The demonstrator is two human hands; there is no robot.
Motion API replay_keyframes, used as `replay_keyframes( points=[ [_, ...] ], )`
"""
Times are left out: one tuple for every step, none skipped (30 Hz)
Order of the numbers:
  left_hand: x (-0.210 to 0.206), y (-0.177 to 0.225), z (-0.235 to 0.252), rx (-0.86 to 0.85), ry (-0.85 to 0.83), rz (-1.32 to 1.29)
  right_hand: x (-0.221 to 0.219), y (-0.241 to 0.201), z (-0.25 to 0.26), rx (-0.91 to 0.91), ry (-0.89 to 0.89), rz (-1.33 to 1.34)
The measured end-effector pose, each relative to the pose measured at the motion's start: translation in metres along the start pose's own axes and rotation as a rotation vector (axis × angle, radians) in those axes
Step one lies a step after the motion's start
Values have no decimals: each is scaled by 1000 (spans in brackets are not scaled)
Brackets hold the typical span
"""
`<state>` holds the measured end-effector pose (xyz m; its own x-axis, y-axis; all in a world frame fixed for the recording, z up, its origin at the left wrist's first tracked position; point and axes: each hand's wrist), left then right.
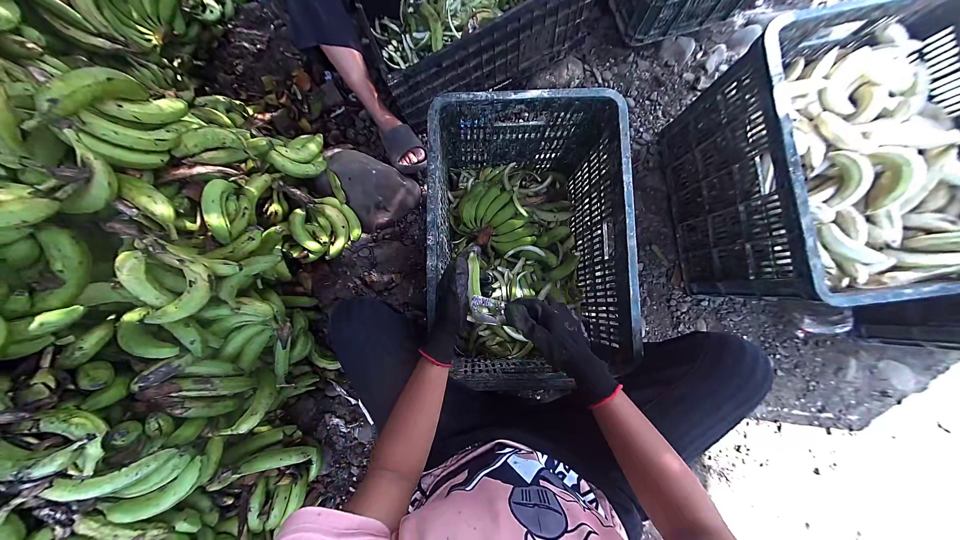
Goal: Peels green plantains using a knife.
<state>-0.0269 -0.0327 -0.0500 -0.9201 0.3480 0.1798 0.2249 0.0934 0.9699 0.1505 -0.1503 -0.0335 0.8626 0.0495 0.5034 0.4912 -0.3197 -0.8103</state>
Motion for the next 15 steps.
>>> replay_keyframes(
  points=[
    [-1, 1, 0, -32, -30, -17, 1, 0, -3, -3, -14, 9],
    [-2, 3, -2, -70, -75, -25, 1, 0, -4, -27, -25, 28],
    [-4, 3, -3, -100, -122, -46, 0, 1, -3, -63, -31, 53],
    [-7, 3, -6, -105, -141, -65, -1, 1, -1, -98, -27, 77],
    [-8, 3, -9, -85, -139, -68, -3, -1, 2, -131, -1, 94],
    [-10, 3, -15, -40, -121, -60, -7, -3, 5, -165, 55, 100],
    [-14, 5, -22, 24, -93, -57, -10, -6, 10, -209, 110, 91],
    [-18, 8, -28, 92, -71, -43, -12, -6, 16, -246, 160, 80],
    [-23, 11, -32, 156, -39, -10, -13, -6, 22, -269, 203, 82],
    [-26, 12, -32, 184, -21, 36, -12, -7, 26, -286, 229, 90],
    [-27, 13, -31, 175, -25, 85, -9, -8, 29, -285, 252, 98],
    [-25, 16, -31, 143, -51, 134, -5, -7, 28, -261, 280, 114],
    [-23, 21, -32, 109, -90, 162, -2, -4, 26, -223, 315, 132],
    [-20, 23, -31, 88, -124, 150, 2, 0, 23, -190, 334, 165],
    [-18, 22, -29, 74, -149, 109, 6, 1, 20, -170, 328, 200]
  ],
)
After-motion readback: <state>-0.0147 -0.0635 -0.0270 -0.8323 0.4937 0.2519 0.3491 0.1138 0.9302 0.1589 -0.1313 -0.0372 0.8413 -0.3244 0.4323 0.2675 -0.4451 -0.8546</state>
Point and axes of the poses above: each hand's wrist, its own z-axis towards the middle knuckle, its own x-axis out of the back of the hand, y = z × x, and after that the axes turned 7 degrees about z, right-handed
